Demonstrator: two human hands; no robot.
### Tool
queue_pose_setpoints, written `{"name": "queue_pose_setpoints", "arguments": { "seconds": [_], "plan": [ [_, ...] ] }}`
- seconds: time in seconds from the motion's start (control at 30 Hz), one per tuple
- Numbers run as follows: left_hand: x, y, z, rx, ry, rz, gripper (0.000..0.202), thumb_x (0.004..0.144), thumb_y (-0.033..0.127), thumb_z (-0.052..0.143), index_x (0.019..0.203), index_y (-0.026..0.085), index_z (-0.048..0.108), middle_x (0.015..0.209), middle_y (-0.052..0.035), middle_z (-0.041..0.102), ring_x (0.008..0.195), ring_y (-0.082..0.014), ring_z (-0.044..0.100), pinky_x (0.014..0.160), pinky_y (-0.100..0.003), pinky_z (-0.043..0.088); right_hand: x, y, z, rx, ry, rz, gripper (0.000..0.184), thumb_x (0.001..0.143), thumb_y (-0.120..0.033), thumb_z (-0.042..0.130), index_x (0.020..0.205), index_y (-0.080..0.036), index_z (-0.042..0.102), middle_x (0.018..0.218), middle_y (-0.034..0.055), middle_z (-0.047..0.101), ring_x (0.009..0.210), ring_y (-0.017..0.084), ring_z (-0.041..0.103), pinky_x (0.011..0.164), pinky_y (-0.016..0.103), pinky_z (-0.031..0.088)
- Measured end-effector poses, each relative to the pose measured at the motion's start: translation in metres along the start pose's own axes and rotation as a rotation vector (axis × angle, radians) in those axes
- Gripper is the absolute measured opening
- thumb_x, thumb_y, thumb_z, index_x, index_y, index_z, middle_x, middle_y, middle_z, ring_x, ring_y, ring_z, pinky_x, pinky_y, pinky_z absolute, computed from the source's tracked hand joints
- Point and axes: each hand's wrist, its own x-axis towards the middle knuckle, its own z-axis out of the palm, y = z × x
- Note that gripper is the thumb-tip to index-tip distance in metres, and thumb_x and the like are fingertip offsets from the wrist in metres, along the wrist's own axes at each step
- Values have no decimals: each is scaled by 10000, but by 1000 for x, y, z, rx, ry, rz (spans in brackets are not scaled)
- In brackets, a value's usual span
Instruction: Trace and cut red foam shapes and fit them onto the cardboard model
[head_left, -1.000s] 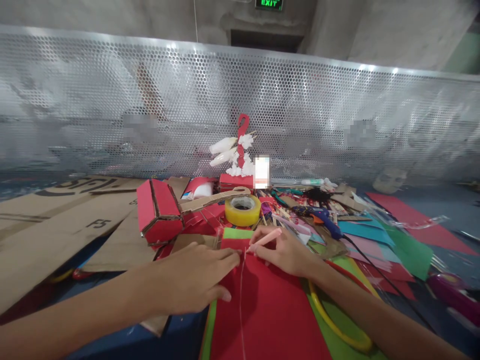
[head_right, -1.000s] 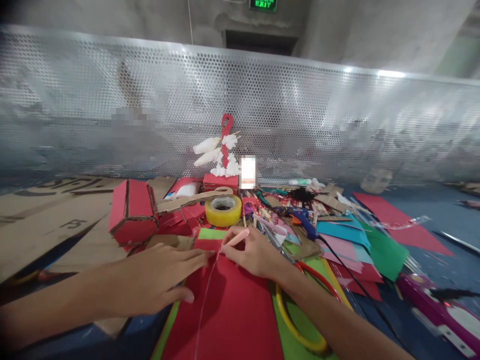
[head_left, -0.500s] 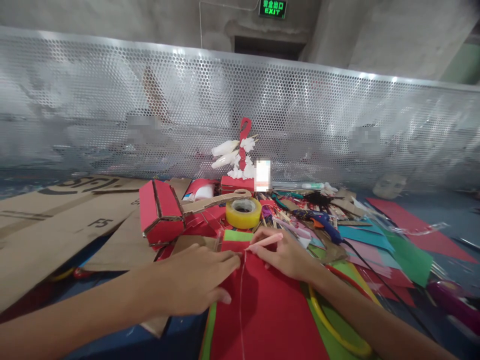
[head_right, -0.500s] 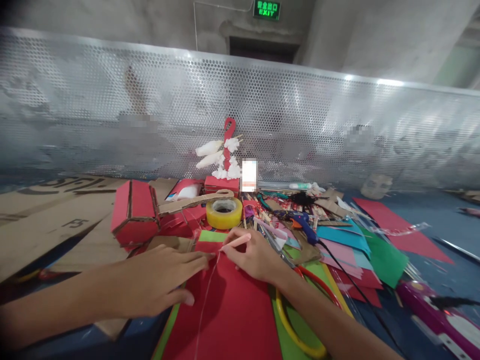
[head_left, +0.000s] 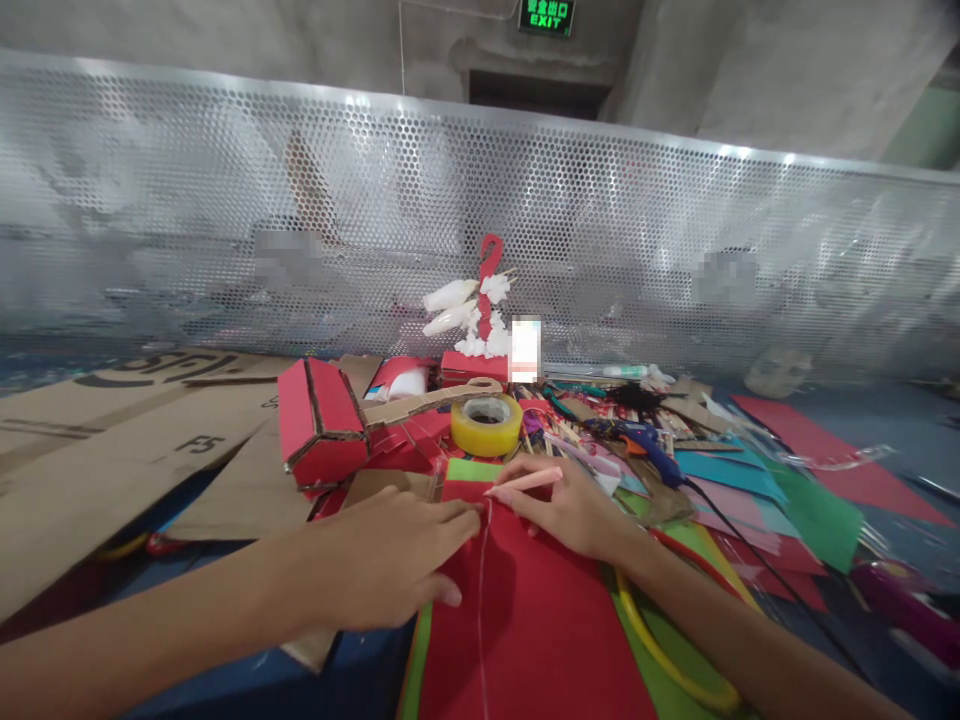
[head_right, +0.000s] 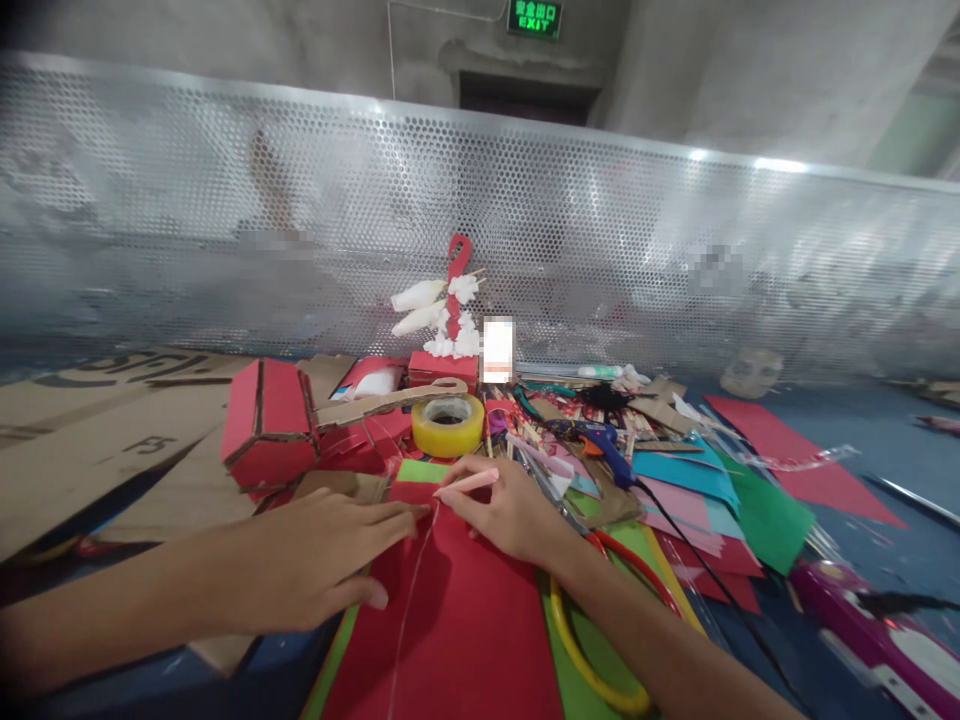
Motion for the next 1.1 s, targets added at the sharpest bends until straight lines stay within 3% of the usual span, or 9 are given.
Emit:
{"name": "queue_pose_setpoints", "arguments": {
  "seconds": [0.13, 0.27, 0.43, 0.57, 0.87, 1.0, 1.1],
  "plan": [
    [0, 0, 0, -19, -3, -5, 373, 931, 436, 604, 1232, 217, 602, 1164, -130, 703, 1007, -294, 698, 842, -368, 512, 0, -1, 0, 8, 18, 2, 165, 930, -319, 619, 874, -181, 690, 743, -6, 706, 524, 101, 627, 551, 214, 470],
    [-1, -3, 3, -20, 10, -4, 393, 934, 451, 590, 1250, 217, 597, 1191, -141, 693, 1033, -302, 690, 847, -377, 513, 0, -3, 0, 16, -2, 14, 190, 935, -354, 613, 911, -186, 701, 857, 14, 742, 524, 98, 640, 547, 217, 479],
    [-2, -4, 6, -34, 30, -1, 406, 934, 448, 588, 1268, 217, 590, 1202, -148, 690, 1049, -298, 687, 868, -374, 510, 0, -2, 1, 14, 14, 22, 180, 923, -348, 628, 878, -185, 689, 787, 1, 725, 524, 103, 637, 549, 217, 481],
    [-2, 0, 3, -21, 9, -3, 394, 937, 412, 587, 1280, 218, 577, 1217, -150, 688, 1027, -296, 698, 830, -371, 523, 0, 1, 2, 14, -2, 6, 205, 939, -373, 611, 943, -191, 705, 886, 13, 752, 530, 101, 648, 540, 219, 483],
    [-5, 5, 9, 29, 15, -4, 383, 949, 359, 568, 1301, 208, 555, 1241, -167, 676, 959, -280, 726, 771, -350, 538, 0, -2, 2, -3, 11, -12, 217, 951, -384, 601, 923, -198, 708, 868, 1, 746, 522, 95, 636, 554, 220, 478],
    [-5, 7, 10, 19, 10, -7, 369, 954, 354, 551, 1285, 192, 567, 1222, -183, 678, 963, -283, 727, 760, -343, 535, 0, -1, 2, -10, 13, 9, 210, 949, -371, 605, 887, -193, 695, 752, -15, 709, 519, 101, 625, 565, 222, 481],
    [-6, 8, 9, 21, 22, -9, 350, 952, 346, 550, 1269, 198, 576, 1239, -173, 672, 959, -281, 728, 744, -339, 531, 0, 1, 2, -16, 13, -3, 210, 951, -375, 599, 930, -201, 715, 817, -2, 733, 553, 106, 639, 574, 221, 489]
  ]
}}
